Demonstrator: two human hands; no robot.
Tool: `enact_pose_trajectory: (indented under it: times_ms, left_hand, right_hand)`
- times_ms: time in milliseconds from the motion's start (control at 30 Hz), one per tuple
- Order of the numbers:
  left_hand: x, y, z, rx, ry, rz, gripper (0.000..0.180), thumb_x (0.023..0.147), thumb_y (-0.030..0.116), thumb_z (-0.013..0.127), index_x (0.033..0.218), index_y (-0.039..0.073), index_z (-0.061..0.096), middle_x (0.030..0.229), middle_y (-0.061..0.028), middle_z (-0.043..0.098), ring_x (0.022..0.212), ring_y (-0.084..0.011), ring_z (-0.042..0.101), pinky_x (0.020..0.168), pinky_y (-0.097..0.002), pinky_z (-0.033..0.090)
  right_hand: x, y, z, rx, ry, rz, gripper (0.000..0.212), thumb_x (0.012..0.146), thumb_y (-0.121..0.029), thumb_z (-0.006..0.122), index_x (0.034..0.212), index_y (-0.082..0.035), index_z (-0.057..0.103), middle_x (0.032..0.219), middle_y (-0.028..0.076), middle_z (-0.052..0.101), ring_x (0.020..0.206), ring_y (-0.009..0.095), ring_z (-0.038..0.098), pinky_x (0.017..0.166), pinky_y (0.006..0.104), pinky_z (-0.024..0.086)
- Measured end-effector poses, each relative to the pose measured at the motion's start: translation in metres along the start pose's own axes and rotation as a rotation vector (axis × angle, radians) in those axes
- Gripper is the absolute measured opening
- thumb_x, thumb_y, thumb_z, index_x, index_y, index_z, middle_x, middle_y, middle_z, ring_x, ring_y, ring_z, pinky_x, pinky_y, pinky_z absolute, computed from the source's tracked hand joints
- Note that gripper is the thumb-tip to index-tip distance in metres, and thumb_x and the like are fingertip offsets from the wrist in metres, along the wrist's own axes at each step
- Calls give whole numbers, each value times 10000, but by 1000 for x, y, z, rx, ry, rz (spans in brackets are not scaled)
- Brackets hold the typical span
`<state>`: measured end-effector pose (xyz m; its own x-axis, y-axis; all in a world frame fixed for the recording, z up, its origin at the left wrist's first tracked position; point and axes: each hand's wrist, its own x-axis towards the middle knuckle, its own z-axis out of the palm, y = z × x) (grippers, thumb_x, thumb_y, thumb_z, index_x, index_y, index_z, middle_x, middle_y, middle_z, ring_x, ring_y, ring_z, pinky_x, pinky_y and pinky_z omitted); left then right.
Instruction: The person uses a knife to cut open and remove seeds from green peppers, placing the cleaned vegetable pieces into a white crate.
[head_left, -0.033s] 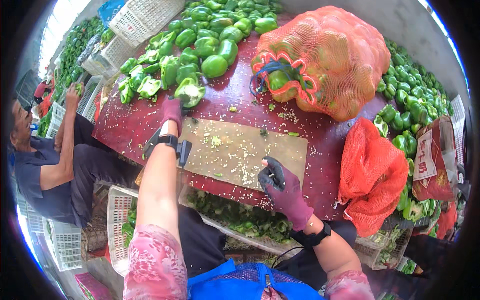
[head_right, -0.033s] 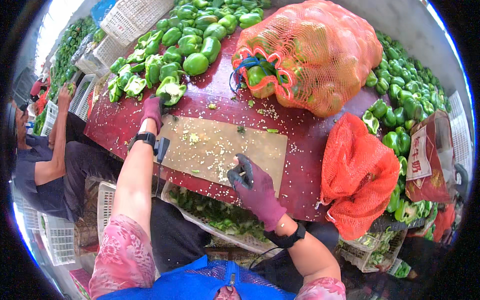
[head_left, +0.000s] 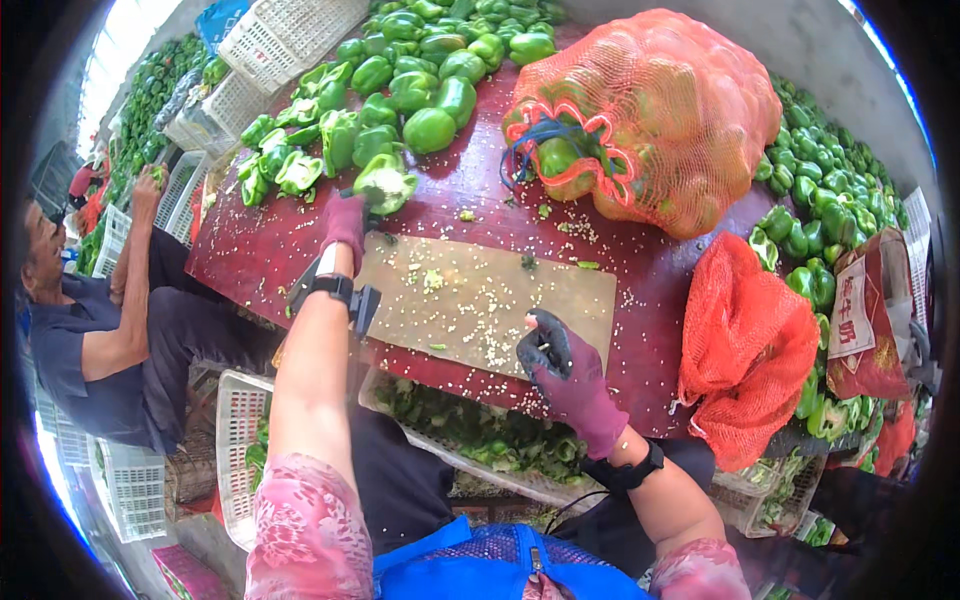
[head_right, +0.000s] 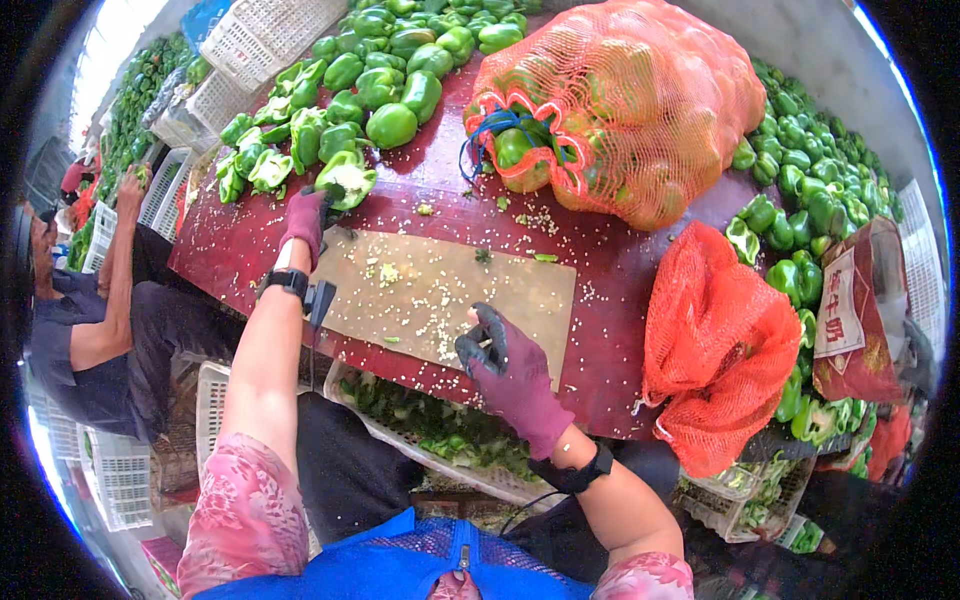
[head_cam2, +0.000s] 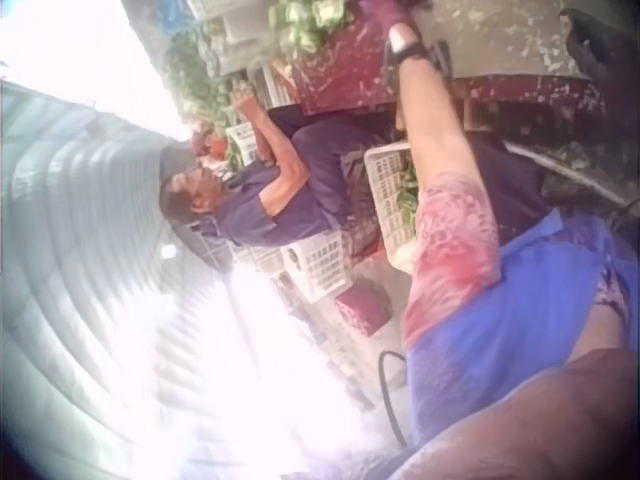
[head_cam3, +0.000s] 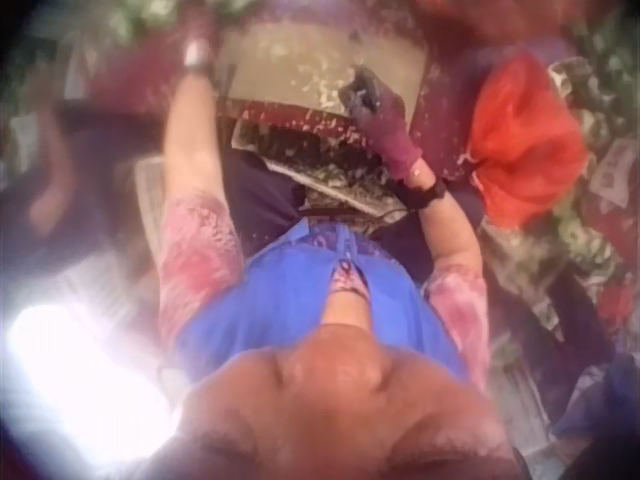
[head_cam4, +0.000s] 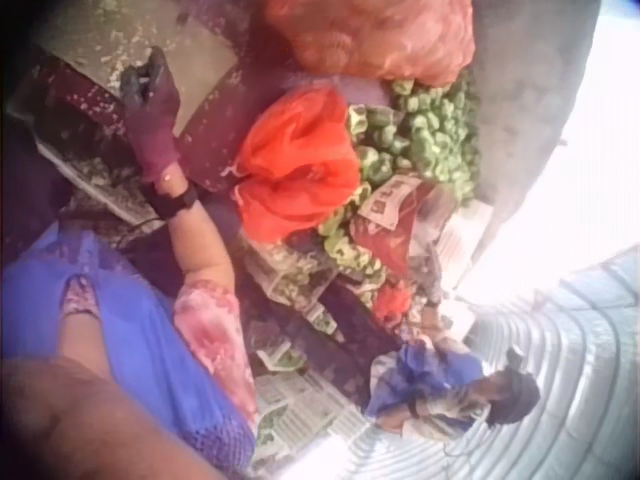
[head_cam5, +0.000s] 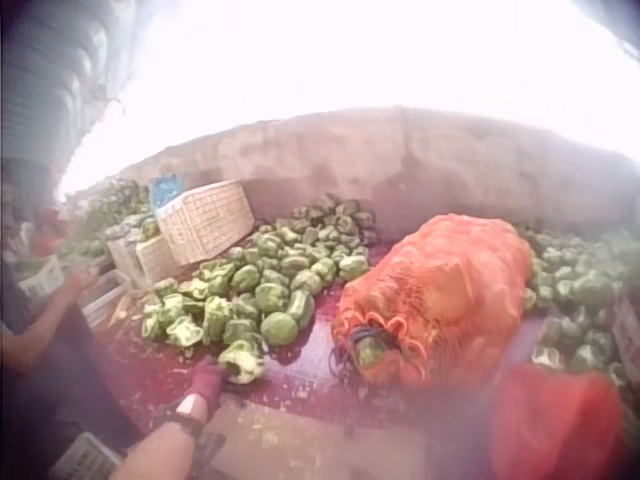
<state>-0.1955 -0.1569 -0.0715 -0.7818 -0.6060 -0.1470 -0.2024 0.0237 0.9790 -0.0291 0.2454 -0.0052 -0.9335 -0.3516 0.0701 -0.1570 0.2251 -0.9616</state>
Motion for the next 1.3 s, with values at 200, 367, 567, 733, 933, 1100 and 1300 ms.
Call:
enact_pose_trajectory:
  times_ms: [200, 367, 567, 733, 933, 1100, 1300]
  left_hand:
    - [-147, 83, -3, 468, -472, 83, 247, 835, 128, 578, 1052, 30, 645, 799, -41, 655, 623, -128, 615, 535, -267, 499]
    - [-250, 91, 21, 930, -543, 363, 278, 789, 234, 601, 970, 27, 644, 828, -200, 660, 742, -313, 662, 696, -389, 516]
    - [-341, 75, 47, 1001, -417, 482, 352, 807, 302, 679, 1033, 47, 588, 882, -202, 656, 821, -374, 643, 700, -414, 508]
    - [-381, 78, 58, 913, -240, 652, 496, 802, 278, 705, 1229, 74, 558, 974, -188, 661, 891, -348, 658, 746, -393, 522]
    - [-375, 50, 50, 563, -271, 513, 589, 839, 131, 634, 1378, 41, 414, 1330, -165, 501, 1190, -270, 515, 1006, -339, 405]
    - [-365, 49, 34, 245, -438, 238, 581, 782, 30, 562, 1351, 39, 446, 1240, -123, 589, 1110, -181, 554, 973, -305, 424]
    - [-326, 8, -5, -250, -544, -60, 561, 759, -9, 574, 1316, -4, 503, 1223, -101, 597, 1104, -189, 574, 969, -301, 447]
  right_hand:
    - [2, 0, 14, -78, 66, -48, 554, 821, -117, 685, 1322, -33, 464, 947, 103, 622, 660, 168, 602, 630, 324, 507]
    - [4, 16, 28, -184, 16, -16, 660, 803, -284, 727, 1321, 2, 434, 1076, 200, 618, 891, 335, 637, 772, 399, 507]
    - [-3, 6, 31, 2, -5, 327, 738, 758, -268, 712, 1351, 3, 366, 1131, 255, 608, 1029, 391, 609, 872, 426, 486]
    - [-1, 25, 27, 110, -3, 245, 614, 756, -244, 699, 1248, 4, 428, 1079, 239, 632, 974, 378, 633, 850, 428, 501]
    - [-8, -2, 23, -211, -36, 60, 538, 797, -286, 675, 1208, -10, 463, 983, 242, 642, 892, 388, 639, 763, 442, 503]
    - [-15, -9, 21, -333, -106, -7, 587, 767, -299, 699, 1224, 7, 495, 942, 256, 648, 869, 394, 642, 757, 432, 510]
    - [-11, -6, 24, 162, -85, 98, 375, 840, -274, 665, 1072, 18, 624, 861, 133, 681, 755, 181, 647, 681, 322, 518]
